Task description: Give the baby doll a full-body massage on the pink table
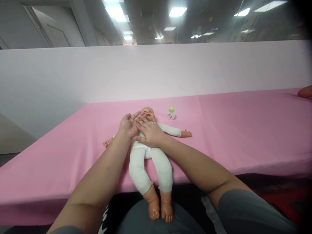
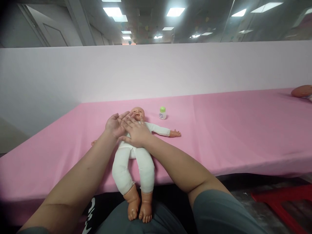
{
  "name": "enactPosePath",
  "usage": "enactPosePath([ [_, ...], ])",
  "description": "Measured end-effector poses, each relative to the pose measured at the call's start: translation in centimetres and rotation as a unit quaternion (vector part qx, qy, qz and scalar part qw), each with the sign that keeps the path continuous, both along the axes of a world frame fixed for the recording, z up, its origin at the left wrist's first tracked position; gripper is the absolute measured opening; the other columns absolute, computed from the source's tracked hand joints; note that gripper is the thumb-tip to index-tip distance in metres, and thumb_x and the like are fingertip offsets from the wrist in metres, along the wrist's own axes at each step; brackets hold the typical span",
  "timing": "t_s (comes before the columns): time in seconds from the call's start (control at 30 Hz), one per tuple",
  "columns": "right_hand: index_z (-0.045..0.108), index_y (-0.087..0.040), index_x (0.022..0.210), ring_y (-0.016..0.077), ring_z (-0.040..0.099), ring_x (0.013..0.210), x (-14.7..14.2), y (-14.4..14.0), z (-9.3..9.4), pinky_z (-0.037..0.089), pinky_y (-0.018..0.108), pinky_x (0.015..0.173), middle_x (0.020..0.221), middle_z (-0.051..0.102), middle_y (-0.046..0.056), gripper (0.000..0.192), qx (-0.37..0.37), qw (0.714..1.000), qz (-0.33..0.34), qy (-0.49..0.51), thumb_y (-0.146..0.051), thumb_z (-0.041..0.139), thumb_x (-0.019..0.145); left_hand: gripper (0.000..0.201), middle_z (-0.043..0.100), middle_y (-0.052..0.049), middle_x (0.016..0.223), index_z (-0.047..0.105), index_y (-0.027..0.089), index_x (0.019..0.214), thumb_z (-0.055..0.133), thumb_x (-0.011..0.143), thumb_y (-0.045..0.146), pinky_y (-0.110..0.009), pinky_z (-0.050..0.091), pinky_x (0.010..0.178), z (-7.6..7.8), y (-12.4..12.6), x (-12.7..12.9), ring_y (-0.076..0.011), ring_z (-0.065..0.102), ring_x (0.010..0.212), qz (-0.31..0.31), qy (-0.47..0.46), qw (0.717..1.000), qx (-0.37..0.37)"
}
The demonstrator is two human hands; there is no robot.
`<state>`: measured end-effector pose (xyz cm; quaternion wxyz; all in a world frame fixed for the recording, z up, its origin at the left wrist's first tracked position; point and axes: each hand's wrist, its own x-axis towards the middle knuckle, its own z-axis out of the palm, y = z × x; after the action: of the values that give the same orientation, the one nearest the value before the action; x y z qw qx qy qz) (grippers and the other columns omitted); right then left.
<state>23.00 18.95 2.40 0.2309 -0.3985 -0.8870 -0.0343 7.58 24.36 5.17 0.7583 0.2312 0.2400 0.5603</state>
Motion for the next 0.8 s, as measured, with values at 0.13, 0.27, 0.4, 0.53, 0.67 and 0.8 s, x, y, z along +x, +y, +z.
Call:
enactPosePath([
  [0.13,0.027,-0.019,0.168,0.0321,0.021,0.162,-0.3,-0.5,0.0,-0.004,0.062,0.130,0.172,0.028,0.013,0.083,-0.016,0.998,0.059,-0.014,-0.071,0.038,0.104,0.053,0.068,-0.023,0.137,0.056,0.010,0.147,0.035,0.105,0.035,-0.047,0.061,0.097,0.0,0.6,-1.8,-0.0321,0.071,0.123,0.048,-0.012,0.999,0.004],
  [0.27,0.025,-0.016,0.168,0.0301,0.021,0.162,-0.5,-0.9,-0.1,-0.004,0.060,0.130,0.172,0.028,0.016,0.079,-0.020,0.993,0.113,-0.011,-0.064,0.037,0.107,0.052,0.069,-0.022,0.137,0.057,0.009,0.145,0.038,0.105,0.035,-0.043,0.062,0.097,-0.5,0.4,-1.5,-0.0314,0.070,0.125,0.052,-0.014,0.998,0.020],
  [0.4,0.018,-0.010,0.168,0.0322,0.013,0.164,-0.6,-1.0,-0.2,-0.009,0.059,0.130,0.173,0.023,0.020,0.096,-0.013,0.992,0.125,0.008,-0.074,0.040,0.101,0.051,0.069,-0.020,0.138,0.059,0.009,0.143,0.040,0.104,0.037,-0.041,0.059,0.102,-0.7,-1.0,0.6,-0.0291,0.068,0.128,0.030,-0.010,0.999,0.035],
  [0.53,0.012,-0.011,0.170,0.0342,0.010,0.164,-0.5,-0.7,-0.3,-0.012,0.060,0.129,0.174,0.014,0.019,0.105,-0.006,0.997,0.072,0.025,-0.081,0.040,0.097,0.055,0.067,-0.020,0.141,0.061,0.012,0.142,0.039,0.104,0.046,-0.045,0.053,0.111,-0.6,-2.1,2.3,-0.0290,0.065,0.132,-0.014,0.008,0.998,0.059],
  [0.67,0.013,-0.013,0.170,0.0332,0.006,0.164,0.1,0.1,-0.1,-0.013,0.059,0.129,0.176,0.012,0.015,0.100,-0.021,0.999,0.013,0.026,-0.078,0.040,0.098,0.061,0.070,-0.022,0.134,0.066,0.010,0.134,0.035,0.104,0.054,-0.051,0.052,0.112,-0.8,-1.7,3.0,-0.0320,0.067,0.129,-0.036,0.073,0.996,0.047],
  [0.8,0.022,-0.013,0.169,0.0321,0.009,0.164,1.6,1.2,0.4,0.002,0.057,0.132,0.175,0.014,0.014,0.096,-0.076,0.996,-0.016,0.038,-0.073,0.046,0.098,0.048,0.076,-0.020,0.119,0.071,0.010,0.115,0.041,0.106,0.046,-0.042,0.058,0.102,-1.0,-1.0,2.8,-0.0264,0.074,0.112,0.062,0.185,0.980,0.046],
])
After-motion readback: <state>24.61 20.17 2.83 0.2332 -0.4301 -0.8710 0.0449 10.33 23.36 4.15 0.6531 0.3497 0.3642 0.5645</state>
